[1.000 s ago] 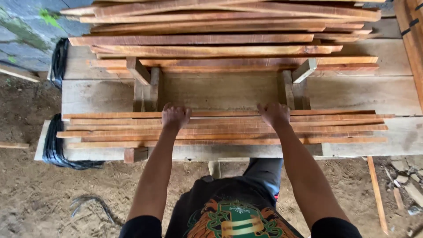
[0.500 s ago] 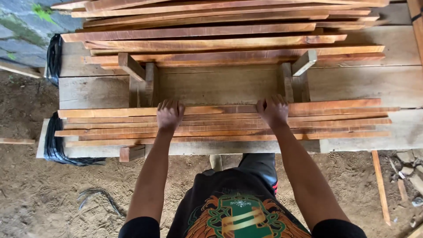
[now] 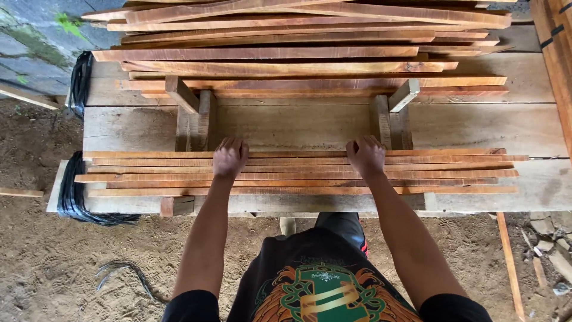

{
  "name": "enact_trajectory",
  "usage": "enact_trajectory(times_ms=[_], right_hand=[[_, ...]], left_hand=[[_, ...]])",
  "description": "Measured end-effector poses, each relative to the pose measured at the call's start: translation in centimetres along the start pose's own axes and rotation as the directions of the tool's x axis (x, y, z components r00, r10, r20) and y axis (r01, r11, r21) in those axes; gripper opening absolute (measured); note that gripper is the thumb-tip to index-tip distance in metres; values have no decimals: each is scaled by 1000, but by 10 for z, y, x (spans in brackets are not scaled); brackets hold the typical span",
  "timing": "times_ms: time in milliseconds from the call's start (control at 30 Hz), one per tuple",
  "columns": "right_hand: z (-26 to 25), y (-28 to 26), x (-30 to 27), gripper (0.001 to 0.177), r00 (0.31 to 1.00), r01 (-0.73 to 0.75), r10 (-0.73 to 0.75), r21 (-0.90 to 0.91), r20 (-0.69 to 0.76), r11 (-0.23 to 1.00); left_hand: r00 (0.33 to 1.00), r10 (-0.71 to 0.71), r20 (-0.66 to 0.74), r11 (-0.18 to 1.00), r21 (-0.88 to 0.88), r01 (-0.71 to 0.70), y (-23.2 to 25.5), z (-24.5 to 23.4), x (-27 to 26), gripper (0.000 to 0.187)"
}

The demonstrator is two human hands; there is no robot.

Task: Arranging thin wooden slats into a sorting rack on a workbench.

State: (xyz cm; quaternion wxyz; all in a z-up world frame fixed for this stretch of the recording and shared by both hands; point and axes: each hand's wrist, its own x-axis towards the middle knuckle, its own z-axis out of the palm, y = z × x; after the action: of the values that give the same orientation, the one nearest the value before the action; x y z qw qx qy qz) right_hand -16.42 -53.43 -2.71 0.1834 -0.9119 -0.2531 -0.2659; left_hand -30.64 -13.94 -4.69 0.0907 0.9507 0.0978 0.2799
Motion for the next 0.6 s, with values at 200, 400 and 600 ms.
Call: enact_trajectory(times_ms=[200,400,600], right_hand=[[3,3,-3,26,1000,-1,2,-28,23,1000],[-24,-16,11,45,974,214,-219,91,51,973],[-32,-16,11,54,971,144,-188,272,144,952]], left_hand=[[999,-1,52,1000,25,-1,5,-13,-2,26],[987,-110,114,994,40,106,-3,6,-11,22],[948,-234,214,972,51,228,1,-7,-4,25]])
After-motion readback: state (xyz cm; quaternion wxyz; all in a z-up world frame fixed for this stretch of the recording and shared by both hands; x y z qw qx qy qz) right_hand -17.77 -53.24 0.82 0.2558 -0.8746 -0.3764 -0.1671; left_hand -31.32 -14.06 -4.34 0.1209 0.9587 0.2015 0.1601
